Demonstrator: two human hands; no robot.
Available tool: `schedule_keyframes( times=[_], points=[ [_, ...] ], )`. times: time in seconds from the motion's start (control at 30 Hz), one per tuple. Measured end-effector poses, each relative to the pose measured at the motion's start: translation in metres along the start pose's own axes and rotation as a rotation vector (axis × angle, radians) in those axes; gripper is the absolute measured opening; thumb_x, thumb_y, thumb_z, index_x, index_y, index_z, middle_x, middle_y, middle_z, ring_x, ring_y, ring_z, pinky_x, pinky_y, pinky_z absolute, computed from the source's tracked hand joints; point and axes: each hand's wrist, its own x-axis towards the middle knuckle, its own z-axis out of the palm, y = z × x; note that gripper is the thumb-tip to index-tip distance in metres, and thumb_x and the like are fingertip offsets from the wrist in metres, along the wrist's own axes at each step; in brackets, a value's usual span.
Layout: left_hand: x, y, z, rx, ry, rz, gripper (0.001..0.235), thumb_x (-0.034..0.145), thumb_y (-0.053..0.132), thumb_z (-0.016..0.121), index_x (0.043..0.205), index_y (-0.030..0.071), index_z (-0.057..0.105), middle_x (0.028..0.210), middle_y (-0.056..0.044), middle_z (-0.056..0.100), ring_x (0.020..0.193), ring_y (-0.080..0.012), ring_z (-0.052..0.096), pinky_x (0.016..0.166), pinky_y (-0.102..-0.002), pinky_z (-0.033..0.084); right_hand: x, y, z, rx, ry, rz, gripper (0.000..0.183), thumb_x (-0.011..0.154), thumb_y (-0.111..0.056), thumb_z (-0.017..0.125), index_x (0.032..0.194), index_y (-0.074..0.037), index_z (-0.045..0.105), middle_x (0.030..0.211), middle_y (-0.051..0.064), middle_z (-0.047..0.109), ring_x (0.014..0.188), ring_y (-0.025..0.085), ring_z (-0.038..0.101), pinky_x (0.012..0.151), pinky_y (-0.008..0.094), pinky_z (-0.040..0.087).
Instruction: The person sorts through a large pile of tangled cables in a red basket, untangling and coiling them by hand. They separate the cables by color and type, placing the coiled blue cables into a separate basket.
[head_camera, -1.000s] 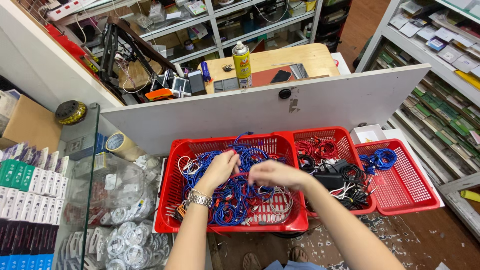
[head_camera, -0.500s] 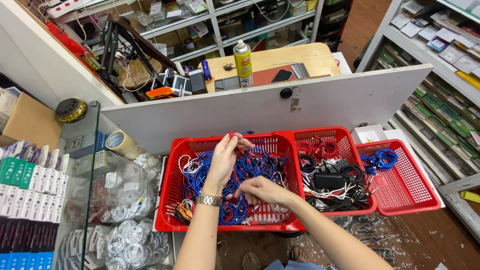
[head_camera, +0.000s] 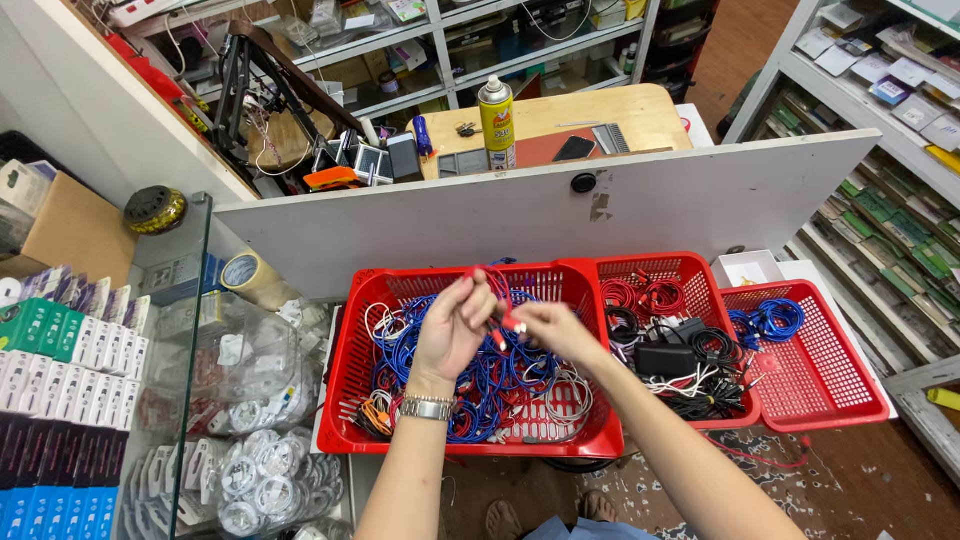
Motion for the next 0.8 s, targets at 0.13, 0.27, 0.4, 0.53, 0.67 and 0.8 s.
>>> schedule_keyframes(
  times=[0.13,0.27,0.4,0.53,0.67,0.8],
  points=[
    [0.014,0.009,0.006,0.898,0.193,0.185,0.020,0.106,0.014,0.043,0.103,0.003,0.059,0.086,0.004,0.068,0.088,-0.0163,0.072,0.087,-0.039,0.060,-0.019,-0.005,0.014,0.022,-0.461,-0.026,0.028,0.101,-0.030,0.057,0.113,-0.013,0.076,0.066,-0.008,0.054,0.060,0.003,0.045,0.055,0.021,0.039],
    [0.005,0.004,-0.011,1.673,0.179,-0.253,0.025,0.106,0.023,0.046,0.099,0.002,0.059,0.059,0.001,0.058,0.061,-0.0176,0.065,0.067,-0.039,0.057,-0.001,-0.008,-0.026,0.105,-0.357,-0.038,0.024,0.103,-0.028,0.060,0.103,-0.007,0.072,0.067,-0.010,0.045,0.060,0.002,0.038,0.053,0.021,0.030],
    [-0.008,-0.001,-0.023,0.599,-0.035,-0.375,0.043,0.113,0.031,0.041,0.097,-0.002,0.064,0.056,0.006,0.044,0.049,-0.0105,0.045,0.072,-0.035,0.057,0.019,0.003,-0.058,0.219,-0.161,-0.048,0.021,0.102,-0.027,0.062,0.101,-0.008,0.072,0.068,-0.011,0.048,0.058,0.002,0.036,0.052,0.021,0.028],
    [-0.006,-0.003,-0.016,-0.095,-0.136,-0.132,0.029,0.112,0.020,0.044,0.109,-0.003,0.061,0.067,0.004,0.053,0.063,-0.0111,0.054,0.090,-0.035,0.052,0.011,0.020,-0.026,0.395,-0.061,-0.036,0.024,0.101,-0.026,0.063,0.110,-0.008,0.075,0.068,-0.010,0.050,0.056,0.002,0.034,0.050,0.021,0.025],
    [0.009,-0.002,-0.002,0.256,0.281,0.169,0.019,0.103,0.018,0.045,0.106,0.003,0.056,0.088,-0.008,0.074,0.091,-0.0182,0.073,0.098,-0.038,0.053,-0.014,0.018,0.024,0.111,-0.233,-0.026,0.033,0.102,-0.030,0.059,0.117,-0.009,0.078,0.067,-0.008,0.054,0.058,0.002,0.043,0.052,0.021,0.035],
    [0.000,0.003,-0.013,1.513,0.237,0.068,0.023,0.106,0.023,0.045,0.106,0.002,0.056,0.082,-0.004,0.070,0.081,-0.0199,0.071,0.081,-0.042,0.057,-0.020,0.001,0.009,-0.017,-0.340,-0.037,0.030,0.102,-0.030,0.060,0.109,-0.008,0.077,0.067,-0.008,0.052,0.060,0.003,0.040,0.055,0.022,0.034]
  ],
)
